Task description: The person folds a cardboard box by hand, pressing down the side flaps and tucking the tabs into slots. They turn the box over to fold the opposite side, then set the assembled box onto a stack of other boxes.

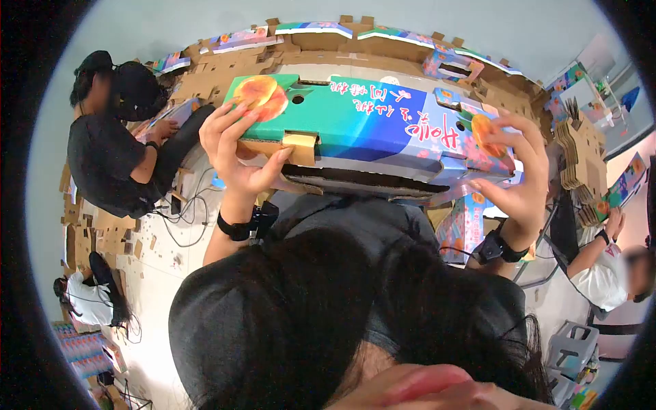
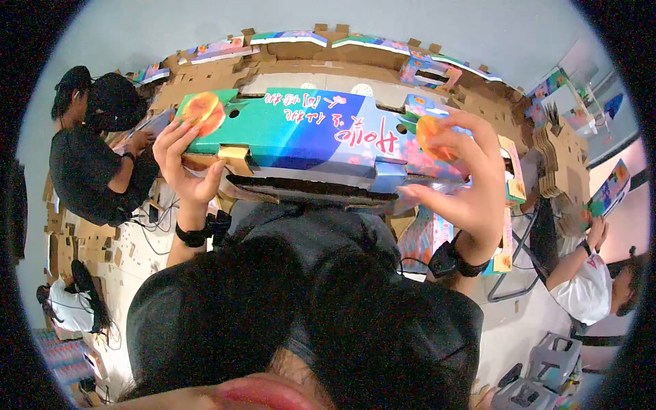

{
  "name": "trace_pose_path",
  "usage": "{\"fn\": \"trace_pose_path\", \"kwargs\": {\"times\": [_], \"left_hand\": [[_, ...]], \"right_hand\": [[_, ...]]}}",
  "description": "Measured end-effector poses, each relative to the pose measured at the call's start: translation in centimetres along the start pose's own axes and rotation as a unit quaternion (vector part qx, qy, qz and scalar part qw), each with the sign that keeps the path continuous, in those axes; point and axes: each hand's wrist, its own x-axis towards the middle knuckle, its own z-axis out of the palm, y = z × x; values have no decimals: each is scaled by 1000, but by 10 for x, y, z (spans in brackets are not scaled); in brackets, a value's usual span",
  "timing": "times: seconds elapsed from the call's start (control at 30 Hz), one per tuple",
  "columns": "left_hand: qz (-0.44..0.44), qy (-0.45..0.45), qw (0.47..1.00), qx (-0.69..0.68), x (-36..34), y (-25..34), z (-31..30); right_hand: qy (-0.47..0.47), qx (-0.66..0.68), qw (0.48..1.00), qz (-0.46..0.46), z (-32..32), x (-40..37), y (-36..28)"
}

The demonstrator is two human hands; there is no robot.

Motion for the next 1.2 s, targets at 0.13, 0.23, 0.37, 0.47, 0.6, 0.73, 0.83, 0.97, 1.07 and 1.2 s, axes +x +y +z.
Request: {"fn": "trace_pose_path", "kwargs": {"times": [0.13,0.23,0.37,0.47,0.6,0.73,0.83,0.97,1.07,1.2], "left_hand": [[-14,22,999,-19,-6,6,-1],[-13,26,999,-25,-6,8,-1],[-16,21,999,-29,-6,7,-1],[-19,23,999,-29,-5,7,1],[-16,27,999,-35,-5,7,2],[8,6,1000,-16,-4,7,-1],[35,-8,999,14,1,8,-6],[55,56,996,31,-4,-4,-9],[16,65,997,43,-11,-8,-14],[0,109,993,-44,-13,-21,-12]], "right_hand": [[-74,33,997,-3,19,12,7],[-90,44,995,15,24,13,3],[-100,19,995,3,27,13,4],[-92,-25,995,15,33,6,1],[-94,-66,993,13,32,0,-6],[-26,32,998,55,39,-4,-1],[-86,-5,996,25,32,-3,3],[-118,-27,993,9,28,1,8],[-116,24,990,71,28,-8,27],[-83,43,989,118,25,-21,48]]}}
